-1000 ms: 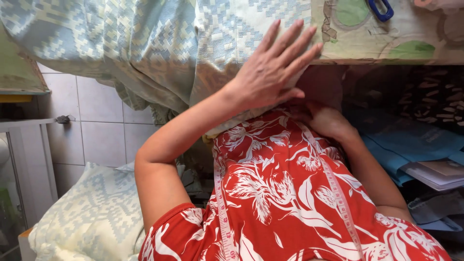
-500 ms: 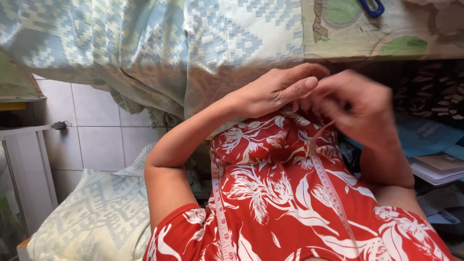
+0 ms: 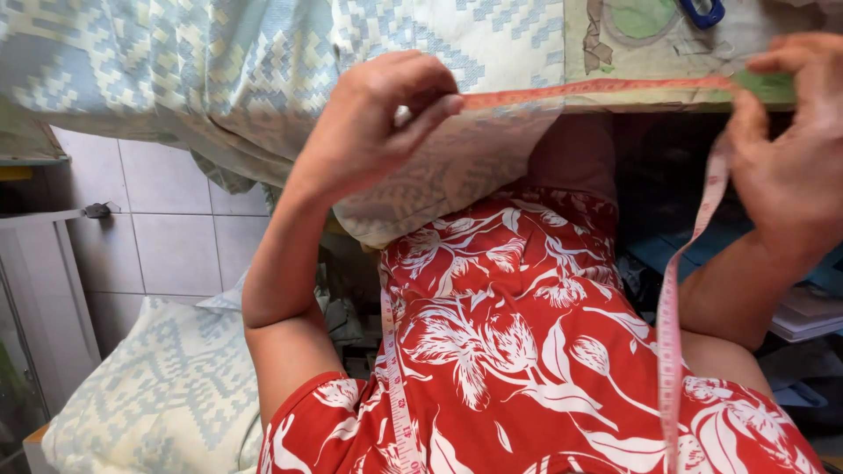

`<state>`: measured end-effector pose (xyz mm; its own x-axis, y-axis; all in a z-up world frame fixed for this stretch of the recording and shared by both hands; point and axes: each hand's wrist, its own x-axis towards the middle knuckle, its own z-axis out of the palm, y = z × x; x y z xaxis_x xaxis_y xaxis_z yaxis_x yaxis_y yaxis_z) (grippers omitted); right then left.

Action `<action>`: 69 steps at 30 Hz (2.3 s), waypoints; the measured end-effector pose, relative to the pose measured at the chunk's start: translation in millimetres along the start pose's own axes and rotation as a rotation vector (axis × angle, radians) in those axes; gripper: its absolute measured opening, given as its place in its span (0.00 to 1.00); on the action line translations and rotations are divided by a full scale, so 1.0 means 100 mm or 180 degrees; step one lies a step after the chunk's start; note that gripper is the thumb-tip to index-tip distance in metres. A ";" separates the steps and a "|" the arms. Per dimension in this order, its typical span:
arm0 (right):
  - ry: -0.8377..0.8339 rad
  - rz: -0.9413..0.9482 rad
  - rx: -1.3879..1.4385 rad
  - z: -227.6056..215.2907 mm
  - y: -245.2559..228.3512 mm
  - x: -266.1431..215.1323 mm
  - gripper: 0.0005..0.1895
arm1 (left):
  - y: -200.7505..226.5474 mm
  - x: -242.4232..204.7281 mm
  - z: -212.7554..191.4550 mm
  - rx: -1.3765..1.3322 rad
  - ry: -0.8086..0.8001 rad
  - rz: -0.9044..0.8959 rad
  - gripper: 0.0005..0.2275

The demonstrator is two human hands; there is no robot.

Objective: Measuring and marking fabric with a tape measure and template, then stuffing the fabric into a yellow cover.

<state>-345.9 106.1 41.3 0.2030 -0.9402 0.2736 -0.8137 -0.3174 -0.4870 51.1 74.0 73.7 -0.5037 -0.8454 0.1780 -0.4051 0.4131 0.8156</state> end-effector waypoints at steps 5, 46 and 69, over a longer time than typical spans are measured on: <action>-0.0996 -0.1003 0.1097 0.17 -0.89 0.40 0.22 | 0.04 0.25 0.56 0.0284 -0.0250 0.0720 0.05; -0.0593 -0.1505 0.0053 0.47 -0.02 0.72 0.09 | -0.39 0.52 0.78 0.2038 0.1261 0.0767 0.07; -0.0419 -0.1677 0.0272 0.54 -0.01 0.66 0.09 | 0.04 0.16 1.02 0.3251 0.0681 0.0439 0.17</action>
<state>-302.2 38.0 15.5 0.6418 -0.6571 0.3953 -0.5375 -0.7532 -0.3792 -36.5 97.1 23.9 -0.4895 -0.7704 0.4084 -0.8554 0.5153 -0.0531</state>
